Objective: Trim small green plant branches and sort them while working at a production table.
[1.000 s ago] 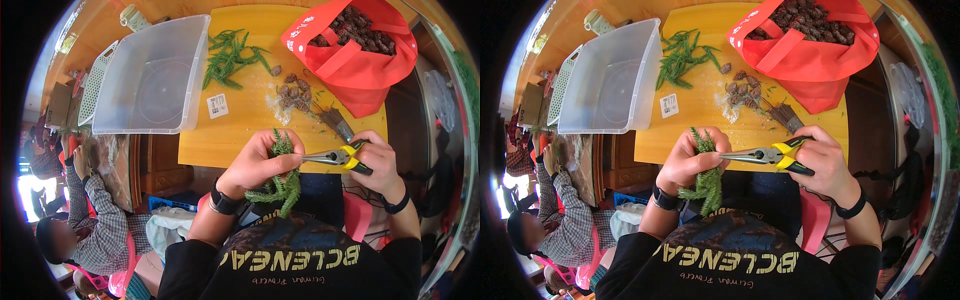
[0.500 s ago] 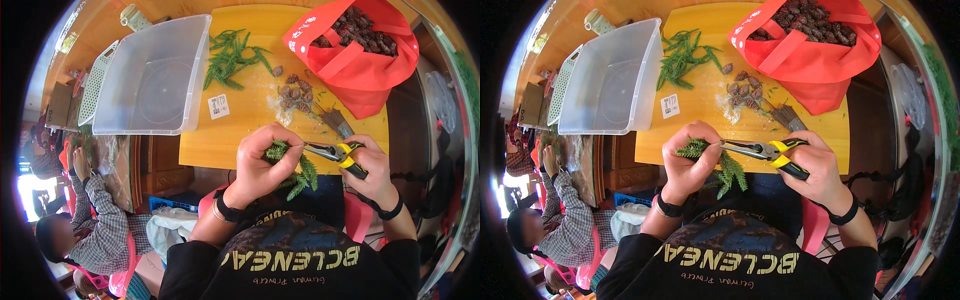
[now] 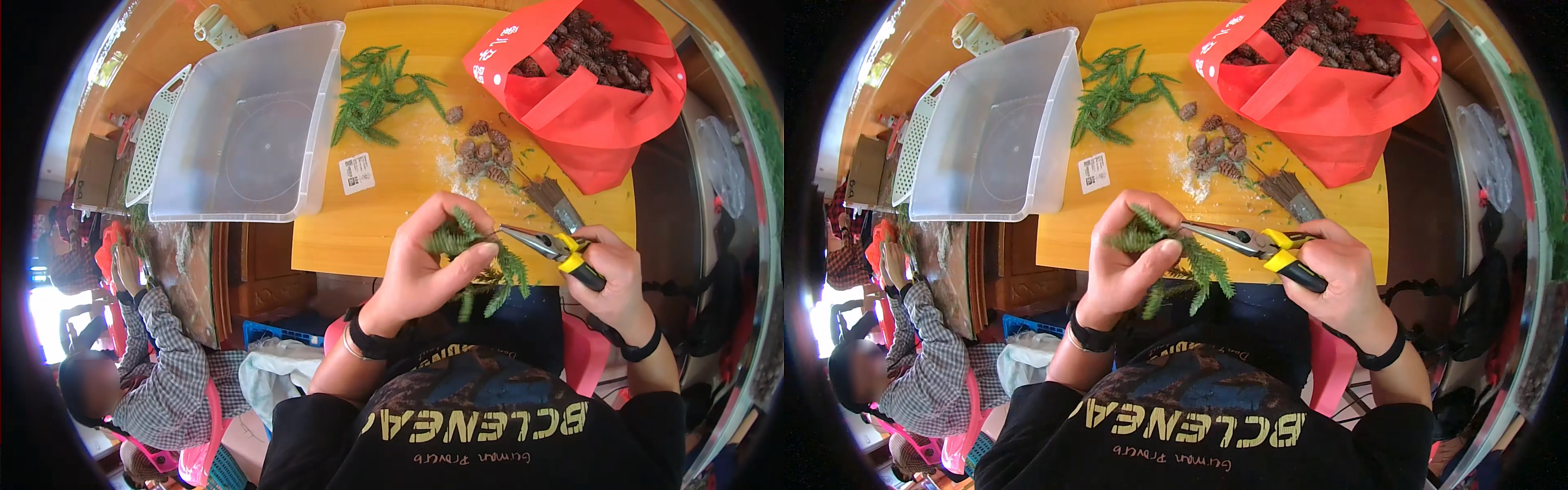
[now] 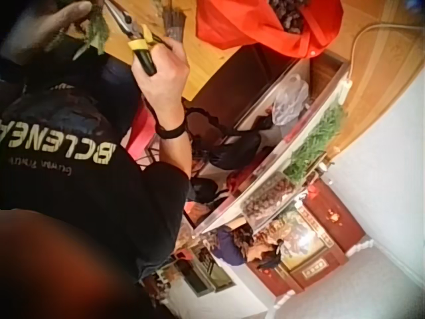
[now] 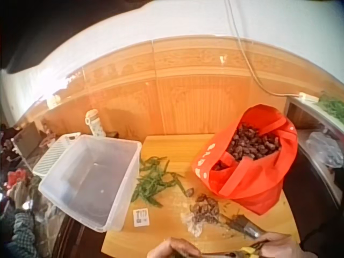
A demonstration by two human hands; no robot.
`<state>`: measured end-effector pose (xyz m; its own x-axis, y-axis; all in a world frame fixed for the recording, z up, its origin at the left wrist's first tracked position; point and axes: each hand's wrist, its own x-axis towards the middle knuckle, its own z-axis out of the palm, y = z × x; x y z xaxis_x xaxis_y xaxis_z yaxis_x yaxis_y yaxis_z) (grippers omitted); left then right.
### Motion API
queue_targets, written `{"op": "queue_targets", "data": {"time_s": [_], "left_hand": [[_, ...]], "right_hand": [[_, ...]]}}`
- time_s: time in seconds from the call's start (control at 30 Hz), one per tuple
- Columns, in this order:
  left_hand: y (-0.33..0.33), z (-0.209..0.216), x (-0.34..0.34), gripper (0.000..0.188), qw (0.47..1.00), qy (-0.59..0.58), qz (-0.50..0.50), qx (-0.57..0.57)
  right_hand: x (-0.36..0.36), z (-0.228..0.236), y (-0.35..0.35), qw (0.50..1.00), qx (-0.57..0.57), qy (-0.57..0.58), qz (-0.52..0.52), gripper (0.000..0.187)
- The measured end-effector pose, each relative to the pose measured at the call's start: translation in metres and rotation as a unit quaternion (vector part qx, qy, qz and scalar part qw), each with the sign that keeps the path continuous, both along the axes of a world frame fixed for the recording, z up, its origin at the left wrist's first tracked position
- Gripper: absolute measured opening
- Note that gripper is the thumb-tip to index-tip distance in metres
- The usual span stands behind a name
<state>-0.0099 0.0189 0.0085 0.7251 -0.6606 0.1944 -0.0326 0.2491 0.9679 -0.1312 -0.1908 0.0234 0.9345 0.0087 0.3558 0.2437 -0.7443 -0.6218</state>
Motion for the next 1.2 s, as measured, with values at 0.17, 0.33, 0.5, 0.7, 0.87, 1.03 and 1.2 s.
{"op": "queue_targets", "data": {"time_s": [0.17,0.33,0.5,0.7,0.87,1.03,1.2], "left_hand": [[0.008,0.000,0.002,0.029,0.968,0.223,-0.086,-0.081],[0.009,-0.007,0.007,0.030,0.974,0.210,-0.073,-0.051],[0.011,-0.008,0.009,0.024,0.985,0.158,-0.071,-0.015],[0.011,-0.011,0.014,0.019,0.998,-0.037,-0.030,0.052],[0.010,-0.005,0.014,0.017,0.988,-0.131,-0.015,0.079],[0.006,-0.007,0.016,0.021,0.971,-0.227,0.017,0.077],[0.000,-0.013,0.006,0.031,0.991,-0.126,-0.006,0.053]], "right_hand": [[0.004,0.009,-0.005,0.999,-0.033,-0.007,-0.008,0.025],[0.006,0.014,-0.008,0.999,-0.054,0.001,-0.005,0.025],[0.006,0.022,-0.011,0.996,-0.079,0.042,0.008,0.022],[0.006,0.045,-0.008,0.994,-0.054,0.095,-0.017,0.021],[0.009,0.056,-0.008,0.993,-0.050,0.110,-0.013,0.022],[0.009,0.053,-0.008,0.993,-0.047,0.104,-0.012,0.022],[0.010,0.051,-0.007,0.995,-0.063,0.077,0.008,0.023]]}}
